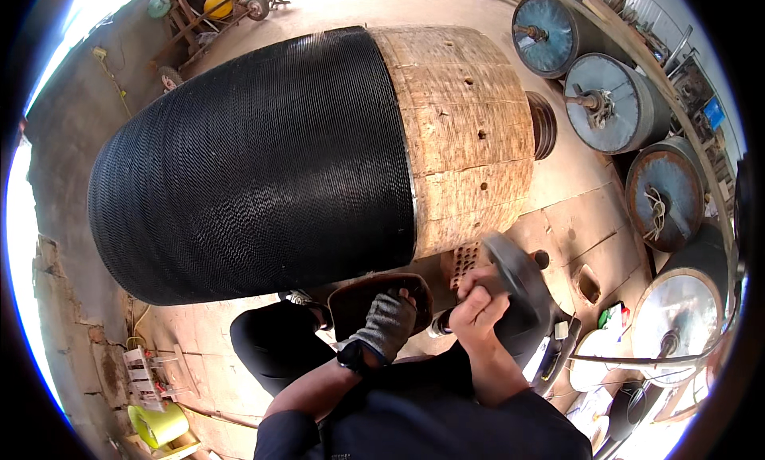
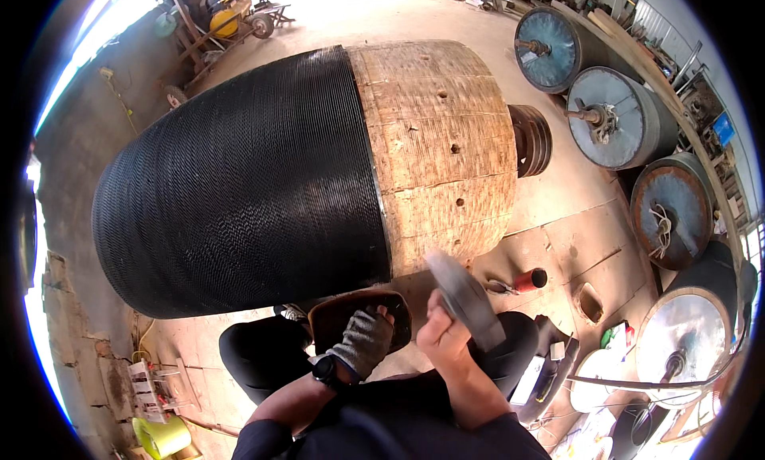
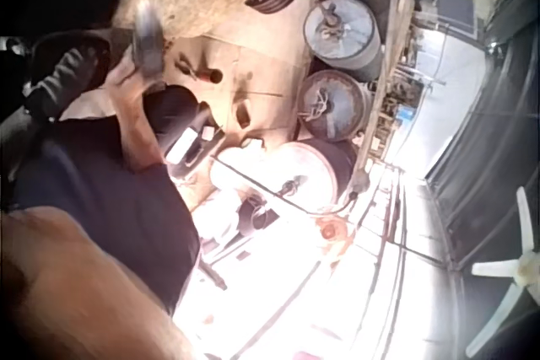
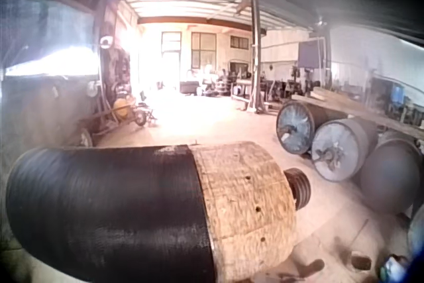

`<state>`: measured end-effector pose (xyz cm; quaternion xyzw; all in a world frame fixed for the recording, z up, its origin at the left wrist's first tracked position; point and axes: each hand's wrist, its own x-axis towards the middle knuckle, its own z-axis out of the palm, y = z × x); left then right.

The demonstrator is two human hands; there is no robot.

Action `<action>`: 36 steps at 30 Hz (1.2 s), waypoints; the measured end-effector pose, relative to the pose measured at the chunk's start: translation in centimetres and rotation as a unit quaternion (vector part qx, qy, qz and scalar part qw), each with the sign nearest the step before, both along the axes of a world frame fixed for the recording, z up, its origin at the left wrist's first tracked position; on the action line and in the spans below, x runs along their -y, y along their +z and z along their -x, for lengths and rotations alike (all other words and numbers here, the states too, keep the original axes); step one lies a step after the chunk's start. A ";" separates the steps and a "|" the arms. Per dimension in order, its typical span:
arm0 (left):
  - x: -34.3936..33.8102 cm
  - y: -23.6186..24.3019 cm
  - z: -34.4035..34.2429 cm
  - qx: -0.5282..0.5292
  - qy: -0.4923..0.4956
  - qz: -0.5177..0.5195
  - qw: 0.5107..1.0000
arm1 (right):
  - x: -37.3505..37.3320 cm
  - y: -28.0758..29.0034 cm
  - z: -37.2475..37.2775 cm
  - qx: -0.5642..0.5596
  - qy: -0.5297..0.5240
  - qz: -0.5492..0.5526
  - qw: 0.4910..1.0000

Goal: The person sits on the floor and repeatedly strikes the surface of a large cylindrical object with a hammer. The object has a black mesh section and a wooden section. The person uses a hammer to tap along the seam and surface of the cylinder.

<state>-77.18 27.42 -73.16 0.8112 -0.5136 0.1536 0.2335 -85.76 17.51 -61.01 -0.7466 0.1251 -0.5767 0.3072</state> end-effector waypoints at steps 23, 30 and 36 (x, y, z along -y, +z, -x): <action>-1.5 4.3 -0.1 -0.126 -0.013 -0.091 0.988 | 0.4 0.6 -1.3 -0.247 -0.141 0.052 0.957; -1.1 15.8 -11.2 0.158 -0.099 0.189 0.964 | 1.1 -1.1 0.1 -0.157 -0.081 0.046 0.983; -0.8 17.6 -16.9 0.233 0.007 0.240 0.942 | 1.3 -0.8 -0.4 -0.270 -0.124 -0.030 0.954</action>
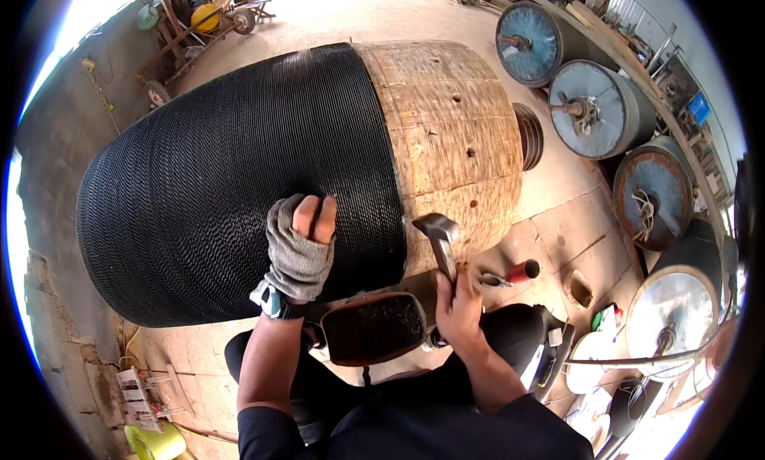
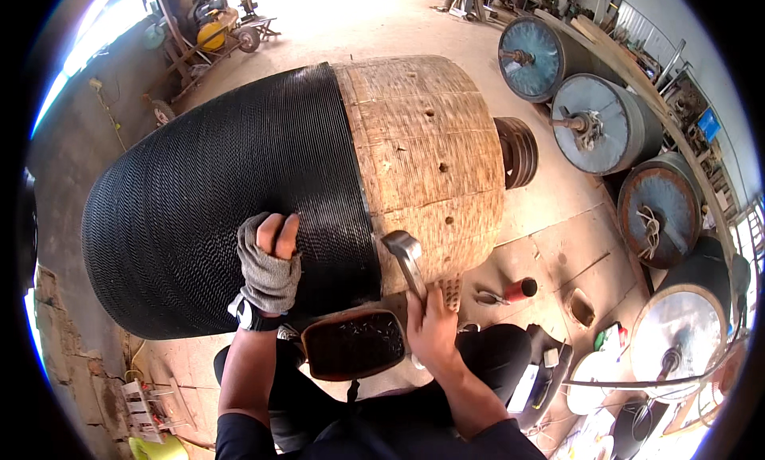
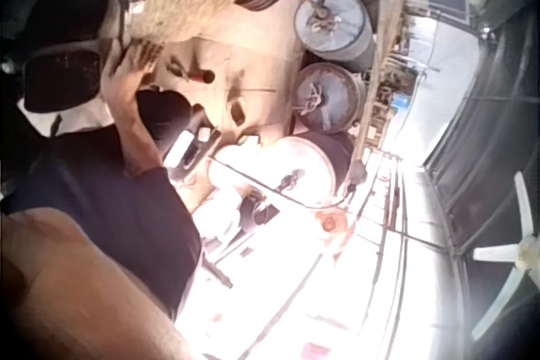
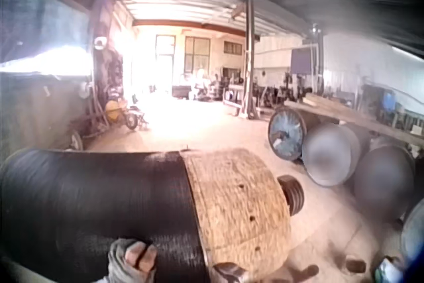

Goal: The person sits on the floor and repeatedly strikes the surface of a large cylindrical object with a hammer. The object has a black mesh section and a wooden section. The person uses a hammer to tap along the seam and surface of the cylinder.

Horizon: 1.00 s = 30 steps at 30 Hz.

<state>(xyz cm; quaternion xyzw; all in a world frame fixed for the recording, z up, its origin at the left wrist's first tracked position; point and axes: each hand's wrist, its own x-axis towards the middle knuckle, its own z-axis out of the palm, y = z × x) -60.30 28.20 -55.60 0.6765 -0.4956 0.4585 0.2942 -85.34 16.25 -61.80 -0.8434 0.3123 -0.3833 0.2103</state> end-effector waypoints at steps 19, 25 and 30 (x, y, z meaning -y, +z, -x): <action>2.0 0.5 2.6 -0.037 0.050 0.001 0.998 | -1.0 -5.0 4.1 -0.008 0.002 -0.041 0.999; 3.9 -7.3 11.5 -0.168 -0.152 0.001 0.974 | -1.0 -5.3 4.6 0.035 0.023 -0.050 0.998; 4.7 -8.3 12.2 -0.223 -0.173 0.018 0.959 | -0.6 -5.5 5.0 0.041 0.019 -0.058 0.997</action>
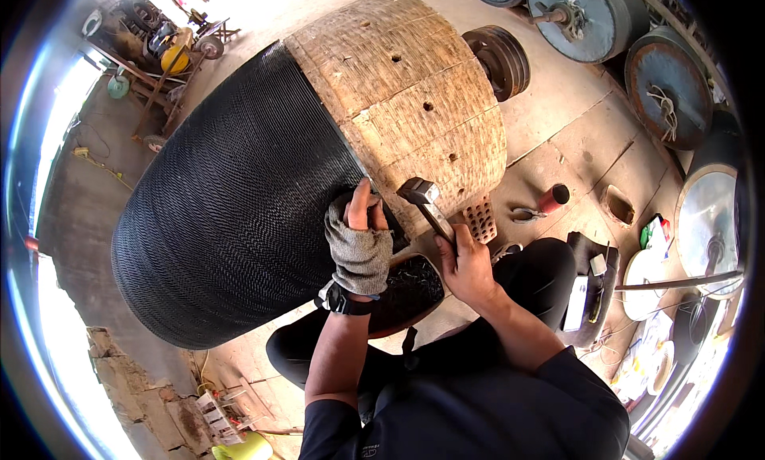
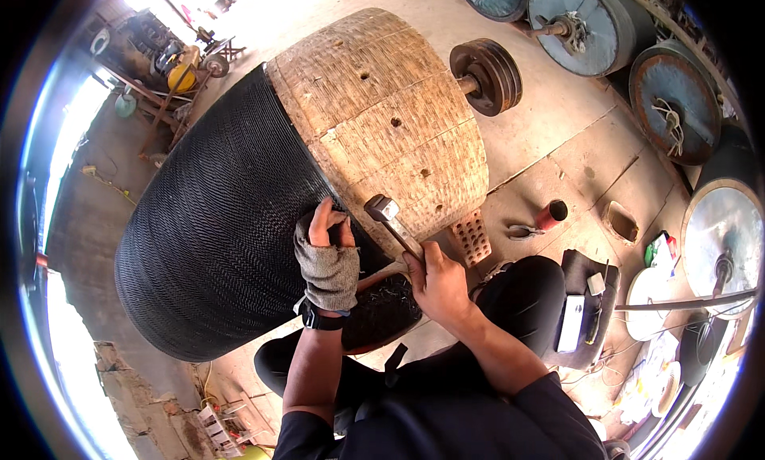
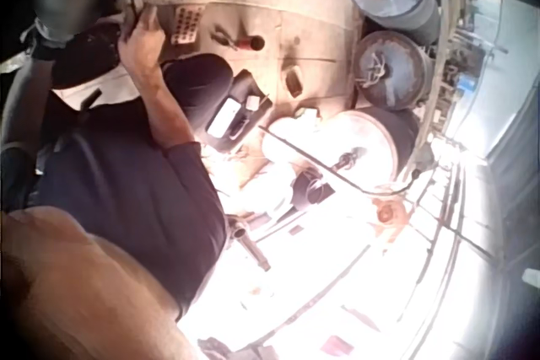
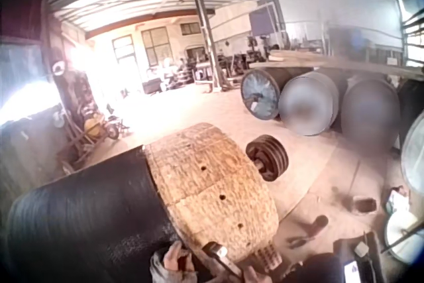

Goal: The person sits on the floor and repeatedly strikes the surface of a large cylindrical object with a hammer. The object has a black mesh section and a wooden section. The person uses a hammer to tap along the seam and surface of the cylinder.

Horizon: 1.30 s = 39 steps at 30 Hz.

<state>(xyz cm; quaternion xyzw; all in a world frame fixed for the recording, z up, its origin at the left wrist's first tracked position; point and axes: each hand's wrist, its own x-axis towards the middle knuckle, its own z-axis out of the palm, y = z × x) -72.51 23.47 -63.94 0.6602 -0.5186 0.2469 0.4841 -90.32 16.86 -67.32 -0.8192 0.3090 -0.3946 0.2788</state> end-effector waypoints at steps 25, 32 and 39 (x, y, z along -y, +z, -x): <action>-0.4 2.6 2.9 -0.069 0.077 -0.101 0.989 | -0.4 2.5 0.2 -0.039 0.013 0.032 0.999; -6.2 -8.5 6.4 0.002 -0.023 -0.328 0.945 | -0.4 0.1 -1.4 -0.020 0.030 0.074 0.997; -5.7 -16.6 7.7 -0.038 0.010 -0.397 0.917 | -1.0 0.0 -1.7 -0.026 0.020 0.054 0.998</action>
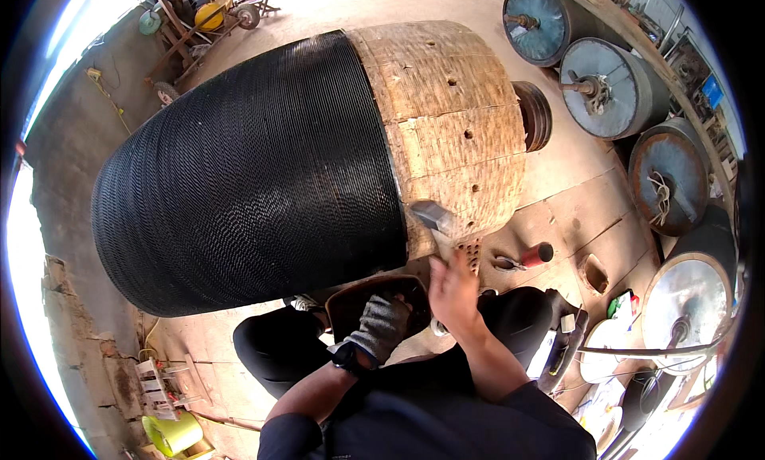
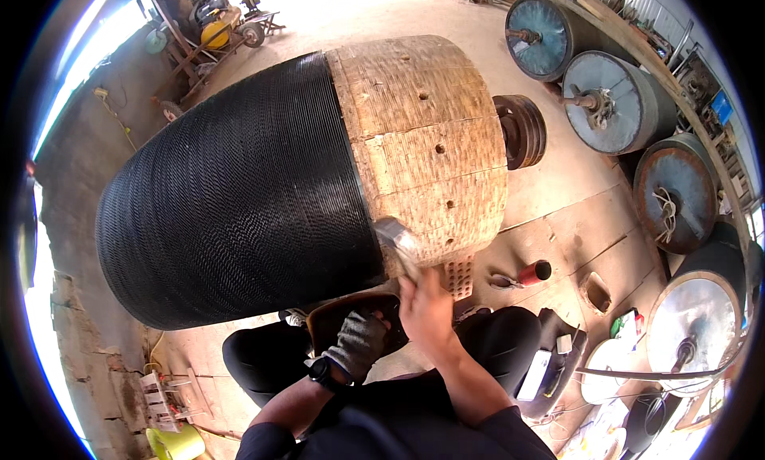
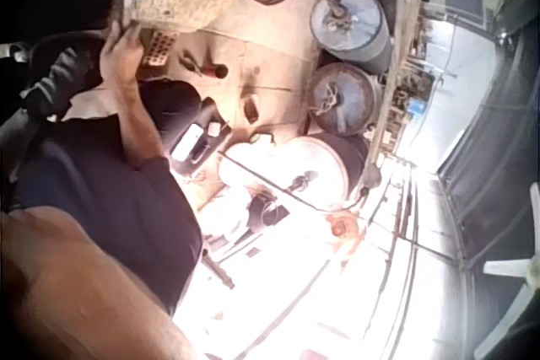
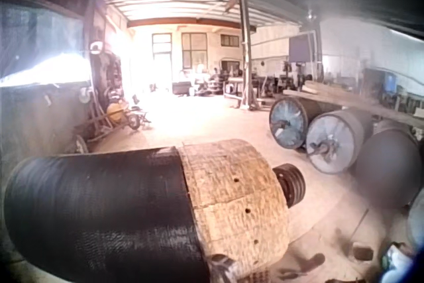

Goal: The person sits on the floor and repeatedly strikes the surface of a large cylindrical object with a hammer. The object has a black mesh section and a wooden section. The person uses a hammer to tap along the seam and surface of the cylinder.

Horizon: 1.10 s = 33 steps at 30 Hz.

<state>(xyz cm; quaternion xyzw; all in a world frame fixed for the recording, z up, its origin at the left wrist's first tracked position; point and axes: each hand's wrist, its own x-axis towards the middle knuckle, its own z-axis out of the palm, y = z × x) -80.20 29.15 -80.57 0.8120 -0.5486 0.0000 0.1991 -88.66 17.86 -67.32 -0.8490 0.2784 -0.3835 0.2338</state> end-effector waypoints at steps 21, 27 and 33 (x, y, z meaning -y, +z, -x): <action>-1.2 6.7 -0.8 -0.183 -0.043 0.108 0.976 | 0.2 -1.6 -0.5 -0.038 -0.022 -0.016 0.999; -0.7 17.0 -6.4 0.074 -0.063 0.339 0.936 | -0.4 -0.1 1.2 0.268 0.095 0.008 0.959; 1.1 17.8 -15.2 0.212 0.046 0.368 0.904 | -0.1 0.4 0.3 0.010 0.025 0.080 0.996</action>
